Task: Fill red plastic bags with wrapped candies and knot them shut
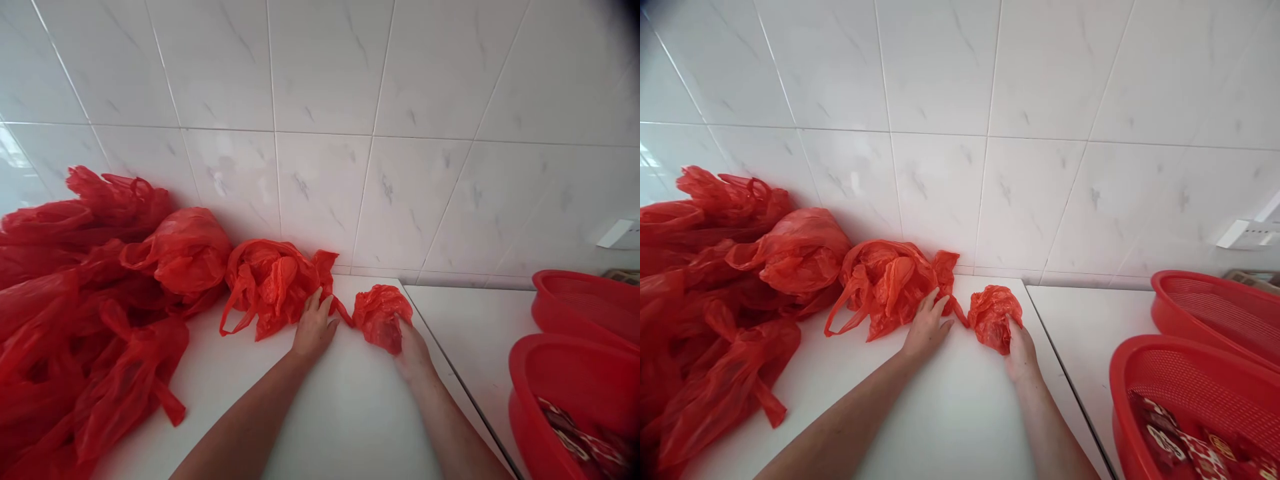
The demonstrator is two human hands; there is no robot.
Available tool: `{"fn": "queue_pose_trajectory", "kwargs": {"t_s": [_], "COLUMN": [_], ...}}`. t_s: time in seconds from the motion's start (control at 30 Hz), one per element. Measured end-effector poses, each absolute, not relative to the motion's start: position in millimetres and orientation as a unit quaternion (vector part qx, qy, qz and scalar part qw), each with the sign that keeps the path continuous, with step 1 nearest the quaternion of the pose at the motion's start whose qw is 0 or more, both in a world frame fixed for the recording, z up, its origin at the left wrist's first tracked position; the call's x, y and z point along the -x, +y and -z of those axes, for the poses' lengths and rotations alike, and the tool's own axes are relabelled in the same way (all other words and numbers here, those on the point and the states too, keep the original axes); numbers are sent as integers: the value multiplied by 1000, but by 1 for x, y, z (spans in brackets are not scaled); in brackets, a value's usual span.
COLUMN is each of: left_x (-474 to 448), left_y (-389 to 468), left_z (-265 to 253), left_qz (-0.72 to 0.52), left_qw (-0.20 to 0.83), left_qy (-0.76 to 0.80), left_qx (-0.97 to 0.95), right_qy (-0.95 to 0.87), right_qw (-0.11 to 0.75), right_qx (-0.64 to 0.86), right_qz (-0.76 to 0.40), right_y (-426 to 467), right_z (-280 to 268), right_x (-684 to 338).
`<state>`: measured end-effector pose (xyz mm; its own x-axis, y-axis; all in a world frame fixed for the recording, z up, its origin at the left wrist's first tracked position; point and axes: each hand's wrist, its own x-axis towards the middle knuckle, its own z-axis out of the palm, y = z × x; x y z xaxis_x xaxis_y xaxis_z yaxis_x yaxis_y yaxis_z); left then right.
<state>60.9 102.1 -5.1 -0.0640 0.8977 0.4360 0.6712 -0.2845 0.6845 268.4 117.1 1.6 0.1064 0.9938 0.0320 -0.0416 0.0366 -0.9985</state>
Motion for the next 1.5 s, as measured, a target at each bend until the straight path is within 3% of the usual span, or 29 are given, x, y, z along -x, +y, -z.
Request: {"fn": "queue_pose_trajectory", "kwargs": {"t_s": [0.17, 0.33, 0.43, 0.6, 0.87, 0.97, 1.03, 1.17, 1.33, 1.4, 1.5], "left_x": [-67, -65, -53, -27, -1, 1, -1, -14, -23, -22, -20], "left_y": [65, 36, 31, 40, 49, 48, 45, 38, 36, 39, 43], "left_z": [-6, -10, -14, -15, -14, -16, -19, -23, -20, -16, -14], "left_qz": [-493, -614, -639, -689, -725, -713, -697, -660, -620, -627, -644], "left_qw": [228, 511, 603, 588, 568, 589, 609, 639, 650, 633, 593], "left_qy": [529, 333, 300, 321, 329, 317, 307, 291, 296, 310, 341], "left_qx": [-652, -502, -370, -276, -208, -212, -223, -268, -324, -333, -342], "right_qy": [-560, -842, -878, -906, -838, -825, -815, -774, -678, -638, -622], "right_qw": [516, 371, 309, 182, 170, 136, 157, 311, 251, 267, 324], "right_qx": [494, 390, 361, 382, 519, 547, 546, 509, 429, 450, 496], "right_qz": [-419, -19, 60, -35, 9, -52, -112, -213, -542, -566, -512], "right_y": [95, 52, 30, 10, 25, 36, 41, 39, 25, 25, 33], "right_z": [-17, -20, -13, -10, -20, -25, -30, -37, -54, -63, -72], "right_x": [-253, -214, -202, -214, -250, -263, -268, -265, -254, -257, -269]}}
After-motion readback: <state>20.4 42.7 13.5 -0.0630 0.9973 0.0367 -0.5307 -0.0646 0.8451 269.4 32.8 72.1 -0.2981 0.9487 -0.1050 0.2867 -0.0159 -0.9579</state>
